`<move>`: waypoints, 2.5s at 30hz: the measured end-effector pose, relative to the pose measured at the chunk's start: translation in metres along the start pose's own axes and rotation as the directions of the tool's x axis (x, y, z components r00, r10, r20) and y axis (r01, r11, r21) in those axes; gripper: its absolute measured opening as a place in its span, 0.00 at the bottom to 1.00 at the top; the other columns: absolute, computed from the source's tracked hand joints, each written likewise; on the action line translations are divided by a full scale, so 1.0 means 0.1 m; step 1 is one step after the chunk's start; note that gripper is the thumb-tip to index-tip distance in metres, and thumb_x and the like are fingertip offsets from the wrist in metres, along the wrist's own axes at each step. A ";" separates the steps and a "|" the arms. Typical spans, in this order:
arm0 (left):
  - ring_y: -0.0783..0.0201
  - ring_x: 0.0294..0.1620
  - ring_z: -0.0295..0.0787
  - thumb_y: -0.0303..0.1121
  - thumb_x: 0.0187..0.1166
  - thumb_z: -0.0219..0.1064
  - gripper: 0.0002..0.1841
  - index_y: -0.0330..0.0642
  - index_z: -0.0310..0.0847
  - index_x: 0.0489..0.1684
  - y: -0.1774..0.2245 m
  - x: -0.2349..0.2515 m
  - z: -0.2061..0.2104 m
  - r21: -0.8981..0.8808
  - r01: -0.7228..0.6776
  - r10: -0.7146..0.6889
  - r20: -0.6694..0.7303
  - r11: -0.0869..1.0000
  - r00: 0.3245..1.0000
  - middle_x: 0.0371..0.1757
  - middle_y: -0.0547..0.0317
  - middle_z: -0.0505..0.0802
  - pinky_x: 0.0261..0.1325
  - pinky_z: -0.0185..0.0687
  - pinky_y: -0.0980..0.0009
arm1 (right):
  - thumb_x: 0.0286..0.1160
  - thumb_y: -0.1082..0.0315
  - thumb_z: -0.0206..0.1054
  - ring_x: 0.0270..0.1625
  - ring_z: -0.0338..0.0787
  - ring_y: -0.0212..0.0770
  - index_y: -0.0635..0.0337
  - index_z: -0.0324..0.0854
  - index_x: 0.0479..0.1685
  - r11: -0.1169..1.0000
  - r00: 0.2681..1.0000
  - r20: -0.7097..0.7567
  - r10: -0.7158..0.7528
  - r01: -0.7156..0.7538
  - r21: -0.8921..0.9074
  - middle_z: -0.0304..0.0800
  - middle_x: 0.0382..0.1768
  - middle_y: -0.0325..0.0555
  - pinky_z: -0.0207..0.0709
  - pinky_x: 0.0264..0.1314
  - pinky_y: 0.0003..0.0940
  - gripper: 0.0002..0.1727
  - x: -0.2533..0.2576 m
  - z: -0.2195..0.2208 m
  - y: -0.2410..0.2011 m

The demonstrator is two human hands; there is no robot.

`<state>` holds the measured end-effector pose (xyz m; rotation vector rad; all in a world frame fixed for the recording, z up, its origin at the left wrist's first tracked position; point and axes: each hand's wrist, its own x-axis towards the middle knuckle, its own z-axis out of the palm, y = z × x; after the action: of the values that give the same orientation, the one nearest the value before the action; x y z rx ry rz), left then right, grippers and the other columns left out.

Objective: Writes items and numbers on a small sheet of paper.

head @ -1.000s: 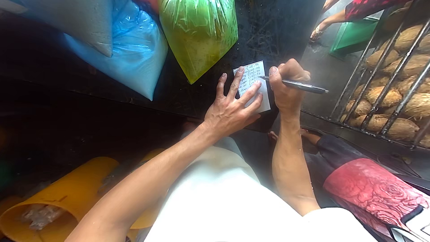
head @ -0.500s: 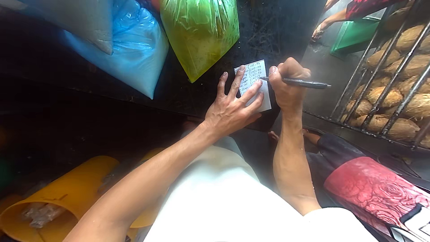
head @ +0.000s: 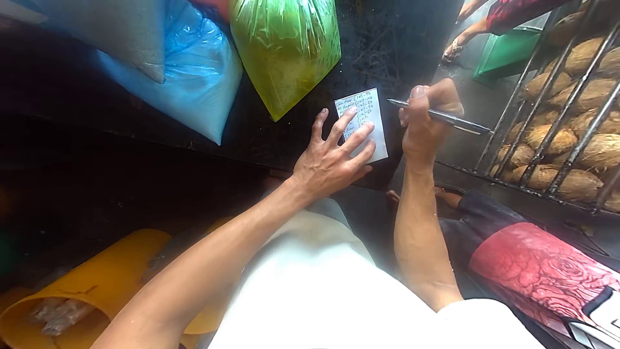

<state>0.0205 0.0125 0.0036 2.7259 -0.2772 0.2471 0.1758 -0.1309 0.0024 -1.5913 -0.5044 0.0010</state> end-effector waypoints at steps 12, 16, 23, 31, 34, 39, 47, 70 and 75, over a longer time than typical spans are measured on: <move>0.54 0.61 0.82 0.42 0.82 0.68 0.07 0.54 0.92 0.44 -0.05 -0.11 0.00 -0.110 -0.225 0.205 -0.167 0.968 0.964 0.52 0.59 0.92 0.77 0.63 0.46 | 0.81 0.69 0.67 0.19 0.76 0.26 0.56 0.78 0.32 0.995 0.996 0.064 0.055 -0.049 -0.089 0.78 0.20 0.32 0.70 0.20 0.23 0.07 -0.01 0.00 0.03; 0.51 0.72 0.79 0.44 0.82 0.68 0.12 0.56 0.92 0.56 -0.04 -0.11 0.01 -0.087 -0.214 0.201 -0.136 0.973 0.970 0.65 0.55 0.89 0.80 0.61 0.46 | 0.75 0.74 0.70 0.24 0.81 0.25 0.59 0.78 0.38 0.997 0.990 0.142 0.012 0.000 -0.082 0.82 0.25 0.33 0.76 0.25 0.20 0.04 -0.03 -0.03 -0.06; 0.50 0.85 0.69 0.44 0.86 0.63 0.18 0.57 0.86 0.70 -0.04 -0.07 0.00 -0.032 -0.198 0.198 -0.025 0.980 0.980 0.80 0.58 0.82 0.86 0.54 0.43 | 0.73 0.75 0.69 0.24 0.79 0.23 0.59 0.77 0.24 0.991 0.974 0.225 -0.037 0.064 -0.115 0.80 0.21 0.34 0.71 0.25 0.18 0.10 -0.05 -0.03 0.01; 0.49 0.82 0.72 0.30 0.86 0.59 0.18 0.53 0.88 0.68 -0.02 -0.08 0.00 -0.019 -0.234 0.233 -0.024 0.972 0.972 0.76 0.56 0.86 0.87 0.55 0.46 | 0.73 0.75 0.68 0.21 0.78 0.23 0.57 0.76 0.21 0.989 0.982 0.183 -0.054 0.078 -0.127 0.79 0.19 0.33 0.70 0.23 0.18 0.13 -0.10 -0.01 0.00; 0.49 0.80 0.75 0.28 0.87 0.58 0.17 0.47 0.88 0.67 -0.04 -0.09 0.02 -0.043 -0.276 0.275 -0.036 0.960 0.961 0.73 0.53 0.87 0.87 0.60 0.52 | 0.73 0.75 0.68 0.21 0.77 0.24 0.57 0.75 0.20 0.990 0.984 0.169 -0.056 0.077 -0.118 0.77 0.18 0.33 0.69 0.22 0.19 0.13 -0.10 -0.01 0.01; 0.45 0.88 0.64 0.30 0.87 0.57 0.16 0.50 0.87 0.65 -0.03 -0.03 -0.01 -0.055 -0.258 0.260 0.020 0.964 0.965 0.81 0.51 0.81 0.91 0.54 0.48 | 0.73 0.76 0.68 0.22 0.78 0.23 0.56 0.75 0.20 0.987 0.992 0.103 -0.078 0.091 -0.131 0.78 0.19 0.33 0.69 0.23 0.18 0.13 -0.12 0.01 0.00; 0.50 0.90 0.62 0.32 0.88 0.54 0.15 0.51 0.85 0.63 0.00 0.02 0.01 -0.051 -0.197 0.200 0.050 0.979 0.979 0.85 0.55 0.77 0.92 0.50 0.49 | 0.73 0.75 0.67 0.20 0.74 0.22 0.57 0.74 0.17 0.981 0.988 0.146 -0.040 0.067 -0.184 0.75 0.16 0.33 0.65 0.21 0.18 0.15 -0.11 0.00 -0.02; 0.51 0.92 0.58 0.33 0.90 0.52 0.15 0.51 0.83 0.65 0.00 0.02 -0.01 -0.053 -0.175 0.179 0.108 0.983 0.978 0.89 0.56 0.72 0.91 0.50 0.50 | 0.73 0.74 0.67 0.19 0.73 0.22 0.54 0.72 0.16 0.976 0.983 0.183 0.017 0.023 -0.214 0.74 0.15 0.31 0.63 0.20 0.19 0.16 -0.09 -0.03 -0.01; 0.50 0.92 0.57 0.34 0.89 0.54 0.15 0.50 0.82 0.67 0.00 0.03 -0.01 -0.056 -0.180 0.186 0.117 0.982 0.976 0.89 0.54 0.72 0.91 0.50 0.49 | 0.74 0.74 0.67 0.19 0.73 0.22 0.55 0.72 0.16 0.975 0.984 0.175 0.008 0.031 -0.220 0.74 0.15 0.32 0.63 0.21 0.19 0.16 -0.09 -0.02 -0.03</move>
<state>0.0229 0.0125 0.0056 2.6761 -0.5635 0.1227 0.1673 -0.1358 0.0023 -1.8167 -0.6697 0.0792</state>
